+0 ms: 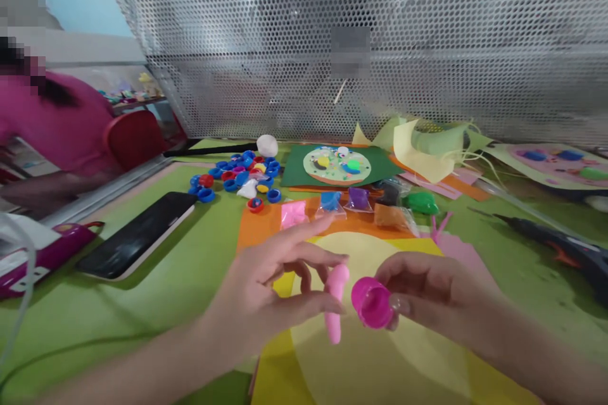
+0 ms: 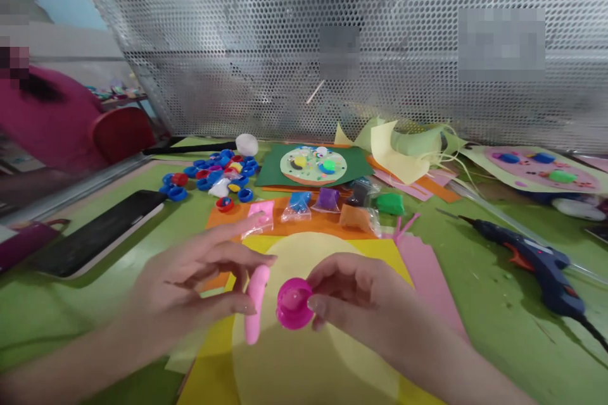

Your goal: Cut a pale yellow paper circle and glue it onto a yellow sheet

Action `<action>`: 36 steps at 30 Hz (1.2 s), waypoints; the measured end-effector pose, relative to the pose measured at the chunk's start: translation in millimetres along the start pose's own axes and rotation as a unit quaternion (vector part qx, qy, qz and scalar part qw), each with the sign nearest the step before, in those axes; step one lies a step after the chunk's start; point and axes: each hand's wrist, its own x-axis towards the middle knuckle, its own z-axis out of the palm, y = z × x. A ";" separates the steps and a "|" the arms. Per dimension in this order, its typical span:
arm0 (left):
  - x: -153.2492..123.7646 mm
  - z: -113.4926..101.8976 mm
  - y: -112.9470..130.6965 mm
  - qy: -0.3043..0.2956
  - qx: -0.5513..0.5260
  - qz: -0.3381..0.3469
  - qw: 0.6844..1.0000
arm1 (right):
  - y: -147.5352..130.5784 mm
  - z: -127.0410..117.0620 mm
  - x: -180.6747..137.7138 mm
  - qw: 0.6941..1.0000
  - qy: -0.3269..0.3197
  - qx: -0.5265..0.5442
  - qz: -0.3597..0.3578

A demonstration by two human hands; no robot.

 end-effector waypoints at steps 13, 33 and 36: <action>-3.6 4.4 5.4 0.013 -0.015 -0.056 0.998 | 3.7 16.2 1.3 0.996 0.088 -0.001 -0.015; 14.0 -2.3 -0.2 0.027 -0.221 -0.255 0.941 | 21.5 3.1 -29.2 0.652 0.196 -0.623 -0.385; 15.2 -1.9 -2.3 0.026 -0.228 -0.271 0.935 | 22.1 -3.1 -30.1 0.648 0.205 -0.626 -0.383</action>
